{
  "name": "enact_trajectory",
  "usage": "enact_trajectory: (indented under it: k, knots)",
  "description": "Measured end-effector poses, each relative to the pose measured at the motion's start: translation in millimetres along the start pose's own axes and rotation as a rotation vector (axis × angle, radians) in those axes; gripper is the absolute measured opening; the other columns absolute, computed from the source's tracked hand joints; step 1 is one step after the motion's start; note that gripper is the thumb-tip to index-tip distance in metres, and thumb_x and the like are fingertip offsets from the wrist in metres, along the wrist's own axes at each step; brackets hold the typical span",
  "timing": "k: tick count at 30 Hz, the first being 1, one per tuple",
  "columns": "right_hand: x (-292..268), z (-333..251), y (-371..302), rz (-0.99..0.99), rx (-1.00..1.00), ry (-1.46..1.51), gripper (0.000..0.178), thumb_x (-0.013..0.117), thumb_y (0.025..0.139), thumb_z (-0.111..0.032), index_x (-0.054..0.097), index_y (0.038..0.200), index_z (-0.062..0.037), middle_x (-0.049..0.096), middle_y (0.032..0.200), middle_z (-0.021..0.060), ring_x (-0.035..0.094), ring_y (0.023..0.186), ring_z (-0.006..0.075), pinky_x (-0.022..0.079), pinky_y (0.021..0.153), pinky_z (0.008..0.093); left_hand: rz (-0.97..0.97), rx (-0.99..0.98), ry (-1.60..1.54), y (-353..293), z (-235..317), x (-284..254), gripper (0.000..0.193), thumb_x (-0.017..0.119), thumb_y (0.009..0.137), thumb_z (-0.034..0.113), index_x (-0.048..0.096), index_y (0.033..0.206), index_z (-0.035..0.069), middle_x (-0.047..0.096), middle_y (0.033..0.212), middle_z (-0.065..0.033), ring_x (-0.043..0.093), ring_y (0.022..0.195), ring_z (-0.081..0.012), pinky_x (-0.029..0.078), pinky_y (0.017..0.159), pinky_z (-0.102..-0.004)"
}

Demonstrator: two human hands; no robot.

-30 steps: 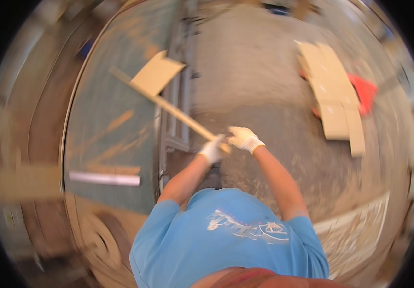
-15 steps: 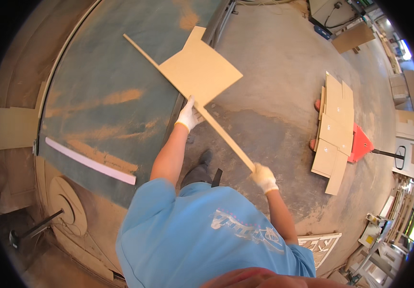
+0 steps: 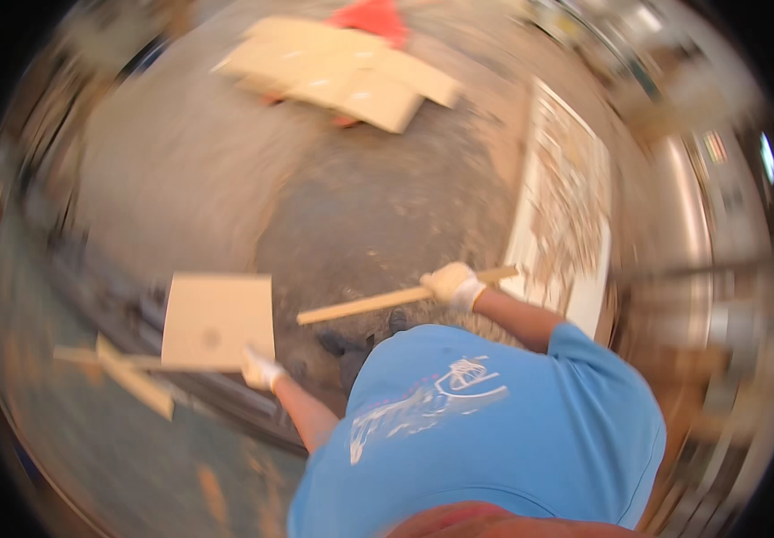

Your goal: The person repeatedly picks up flat wood panels from a large work table and places them onto a red pallet jack. They handle the panels one at a time, building a stack. The person also briefly uses a long stick to move small offcuts and a yellow tool to adjust a machine component.

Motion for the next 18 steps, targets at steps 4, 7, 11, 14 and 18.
enact_trajectory:
  k: [4, 7, 11, 14, 18]
  knots:
    - [115.4, 156.4, -98.4, 0.022, 0.671, 0.569, 0.027, 0.061, 0.090, -0.024, 0.072, 0.110, -0.0093, 0.074, 0.098, 0.0203, 0.072, 0.094, 0.0364, 0.055, 0.083, 0.0469, -0.229, 0.174, -0.067, -27.7, 35.4, -4.7, 0.059, 0.081, 0.087, 0.036, 0.067, 0.119, -0.011, 0.071, 0.117, -0.0222, 0.066, 0.095, -0.0294, 0.055, 0.087, -0.0443]
    - [227.1, 219.0, -173.2, 0.134, 1.133, 0.918, 0.038, 0.065, 0.083, -0.022, 0.071, 0.114, -0.0016, 0.073, 0.101, 0.0238, 0.072, 0.097, 0.0377, 0.055, 0.084, 0.0449, -0.543, 0.204, -0.106, -49.7, 62.7, 32.1, 0.049, 0.077, 0.091, 0.026, 0.066, 0.123, -0.009, 0.071, 0.117, -0.0167, 0.066, 0.094, -0.0270, 0.056, 0.086, -0.0410]
    - [363.0, 239.0, -217.8, 0.120, 1.582, 1.218, 0.043, 0.067, 0.084, -0.024, 0.070, 0.119, 0.0021, 0.071, 0.113, 0.0260, 0.069, 0.108, 0.0378, 0.054, 0.093, 0.0442, -0.711, 0.223, -0.037, -131.8, 99.7, 139.1, 0.045, 0.074, 0.092, 0.022, 0.065, 0.124, -0.010, 0.070, 0.118, -0.0158, 0.066, 0.094, -0.0252, 0.056, 0.084, -0.0406]
    - [422.0, 268.5, -228.0, -0.017, 1.662, 1.312, 0.047, 0.069, 0.086, -0.024, 0.067, 0.126, -0.0007, 0.069, 0.121, 0.0255, 0.065, 0.117, 0.0368, 0.052, 0.098, 0.0427, -0.848, 0.331, -0.024, -239.2, 119.4, 203.5, 0.044, 0.072, 0.093, 0.021, 0.064, 0.124, -0.009, 0.070, 0.117, -0.0166, 0.067, 0.094, -0.0247, 0.057, 0.080, -0.0407]
    - [441.8, 388.3, -228.8, 0.228, 1.744, 1.632, 0.040, 0.065, 0.092, -0.022, 0.064, 0.124, 0.0019, 0.071, 0.106, 0.0253, 0.074, 0.092, 0.0353, 0.057, 0.074, 0.0473, -0.930, 0.353, 0.071, -395.6, 146.5, 276.7, 0.045, 0.072, 0.092, 0.025, 0.063, 0.124, -0.006, 0.071, 0.111, -0.0149, 0.069, 0.089, -0.0235, 0.058, 0.071, -0.0370]
Point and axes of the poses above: each hand's wrist, its own y-axis towards the middle knuckle, its own x-axis out of the palm, z = x × y, the point moved 2 cm from there along y, towards the middle knuckle
